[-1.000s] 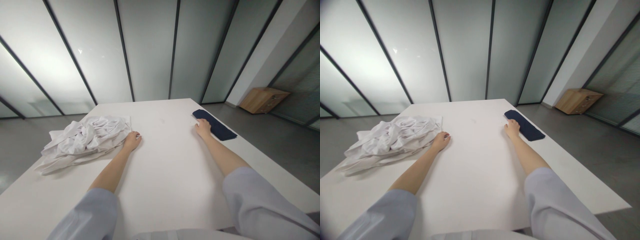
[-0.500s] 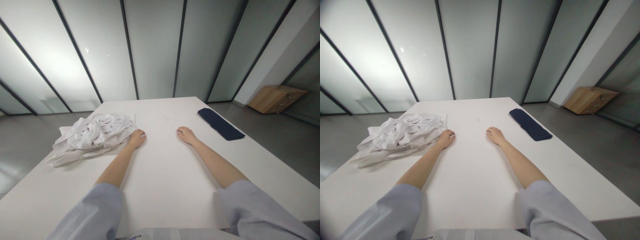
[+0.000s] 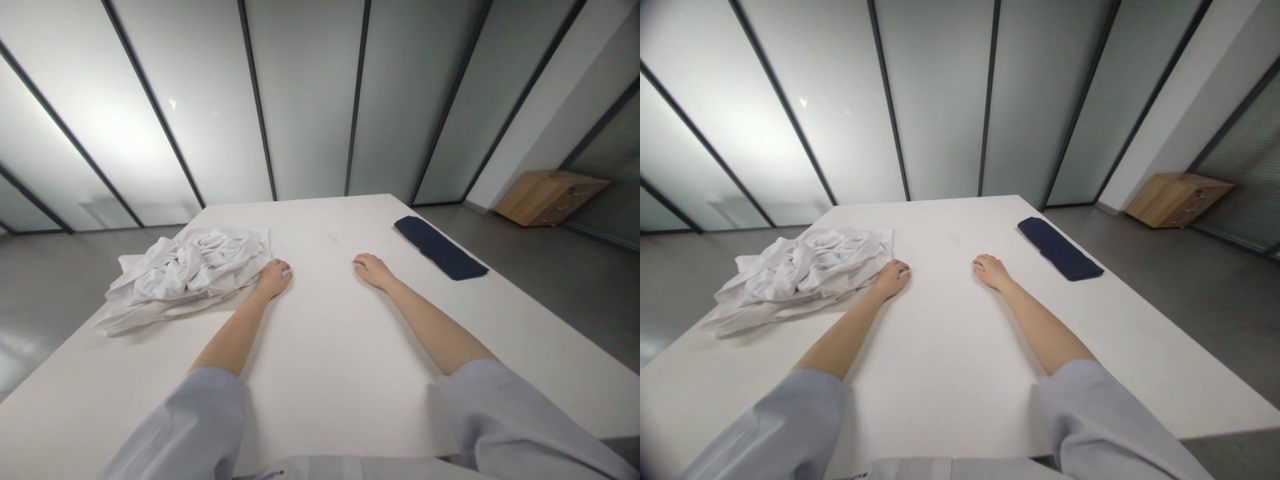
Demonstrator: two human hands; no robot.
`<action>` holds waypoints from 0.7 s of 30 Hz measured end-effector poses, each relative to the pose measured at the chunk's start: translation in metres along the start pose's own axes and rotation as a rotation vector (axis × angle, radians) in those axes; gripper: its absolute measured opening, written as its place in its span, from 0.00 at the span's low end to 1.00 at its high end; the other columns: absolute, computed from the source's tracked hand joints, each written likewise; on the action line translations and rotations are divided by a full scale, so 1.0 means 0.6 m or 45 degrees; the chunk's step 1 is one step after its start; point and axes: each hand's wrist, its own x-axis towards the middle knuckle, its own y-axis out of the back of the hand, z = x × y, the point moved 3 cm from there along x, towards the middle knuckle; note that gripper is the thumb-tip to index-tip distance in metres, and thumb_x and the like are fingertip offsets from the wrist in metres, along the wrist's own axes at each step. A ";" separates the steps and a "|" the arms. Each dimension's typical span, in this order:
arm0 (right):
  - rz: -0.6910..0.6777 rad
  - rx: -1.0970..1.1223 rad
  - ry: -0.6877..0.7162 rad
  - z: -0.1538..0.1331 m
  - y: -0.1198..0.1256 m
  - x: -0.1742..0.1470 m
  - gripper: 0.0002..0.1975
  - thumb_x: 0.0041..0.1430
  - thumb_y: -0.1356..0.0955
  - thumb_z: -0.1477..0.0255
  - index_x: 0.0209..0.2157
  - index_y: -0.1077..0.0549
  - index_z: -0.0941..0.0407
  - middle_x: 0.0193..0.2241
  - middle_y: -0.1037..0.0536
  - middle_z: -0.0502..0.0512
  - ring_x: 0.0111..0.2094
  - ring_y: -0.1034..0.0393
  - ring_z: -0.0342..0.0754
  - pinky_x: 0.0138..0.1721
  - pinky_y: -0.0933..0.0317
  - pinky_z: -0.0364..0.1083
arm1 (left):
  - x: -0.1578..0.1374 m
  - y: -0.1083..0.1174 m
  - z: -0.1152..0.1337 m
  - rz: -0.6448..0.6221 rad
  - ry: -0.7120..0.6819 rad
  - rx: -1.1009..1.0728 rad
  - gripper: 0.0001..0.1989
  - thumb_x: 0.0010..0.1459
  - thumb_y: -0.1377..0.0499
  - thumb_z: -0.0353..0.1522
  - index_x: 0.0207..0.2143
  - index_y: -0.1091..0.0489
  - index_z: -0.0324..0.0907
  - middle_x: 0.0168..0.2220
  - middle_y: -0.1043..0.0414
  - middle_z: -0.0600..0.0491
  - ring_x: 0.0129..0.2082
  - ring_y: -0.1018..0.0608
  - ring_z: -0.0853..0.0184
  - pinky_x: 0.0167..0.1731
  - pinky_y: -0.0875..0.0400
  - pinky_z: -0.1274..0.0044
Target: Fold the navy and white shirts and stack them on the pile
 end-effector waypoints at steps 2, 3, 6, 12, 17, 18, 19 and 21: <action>0.004 -0.006 0.004 -0.001 0.001 0.000 0.16 0.61 0.37 0.71 0.48 0.26 0.56 0.53 0.27 0.58 0.54 0.33 0.52 0.55 0.42 0.49 | 0.000 0.001 0.001 -0.005 0.001 0.003 0.16 0.57 0.46 0.35 0.44 0.26 0.39 0.46 0.27 0.43 0.49 0.27 0.58 0.53 0.34 0.69; 0.005 -0.009 0.008 -0.001 0.001 0.000 0.16 0.61 0.37 0.71 0.48 0.26 0.56 0.53 0.26 0.59 0.53 0.33 0.52 0.55 0.42 0.49 | 0.000 0.002 0.002 -0.007 0.004 0.004 0.16 0.57 0.46 0.35 0.44 0.26 0.39 0.46 0.27 0.44 0.49 0.27 0.58 0.53 0.34 0.69; 0.004 -0.018 0.021 -0.001 0.001 0.001 0.16 0.61 0.37 0.71 0.48 0.26 0.57 0.52 0.26 0.60 0.53 0.33 0.52 0.55 0.42 0.49 | -0.001 0.002 0.002 -0.014 0.007 0.010 0.15 0.57 0.46 0.35 0.44 0.26 0.40 0.46 0.27 0.45 0.49 0.27 0.58 0.53 0.34 0.69; 0.006 -0.018 0.014 0.001 -0.002 0.001 0.15 0.61 0.37 0.71 0.48 0.26 0.56 0.53 0.27 0.59 0.54 0.34 0.52 0.55 0.42 0.49 | 0.001 0.000 -0.001 0.009 0.003 -0.011 0.15 0.57 0.46 0.35 0.43 0.26 0.41 0.46 0.26 0.44 0.49 0.27 0.58 0.53 0.34 0.68; 0.016 -0.021 -0.002 0.004 -0.005 0.001 0.15 0.61 0.37 0.71 0.48 0.26 0.56 0.53 0.27 0.59 0.54 0.34 0.52 0.55 0.42 0.49 | 0.002 -0.001 0.000 -0.005 0.008 -0.006 0.15 0.57 0.46 0.35 0.44 0.26 0.40 0.45 0.27 0.44 0.48 0.26 0.58 0.52 0.34 0.68; 0.018 -0.022 -0.001 0.004 -0.006 0.001 0.15 0.61 0.37 0.71 0.48 0.26 0.56 0.53 0.27 0.59 0.54 0.34 0.52 0.55 0.42 0.49 | 0.002 0.000 0.000 -0.007 0.008 -0.004 0.15 0.57 0.46 0.35 0.44 0.26 0.40 0.45 0.27 0.44 0.48 0.26 0.58 0.52 0.34 0.68; 0.019 -0.022 0.003 0.003 -0.006 0.001 0.15 0.61 0.37 0.71 0.48 0.26 0.56 0.53 0.27 0.59 0.53 0.33 0.52 0.55 0.42 0.49 | 0.001 0.001 0.001 -0.008 0.006 -0.002 0.15 0.57 0.46 0.35 0.44 0.26 0.40 0.45 0.27 0.44 0.48 0.26 0.58 0.52 0.34 0.69; 0.022 -0.025 0.009 0.002 -0.005 0.001 0.15 0.61 0.37 0.71 0.48 0.26 0.55 0.53 0.27 0.59 0.53 0.33 0.52 0.55 0.42 0.49 | 0.000 0.004 0.004 -0.005 0.000 0.012 0.15 0.57 0.46 0.34 0.44 0.26 0.39 0.45 0.27 0.44 0.48 0.26 0.58 0.53 0.34 0.69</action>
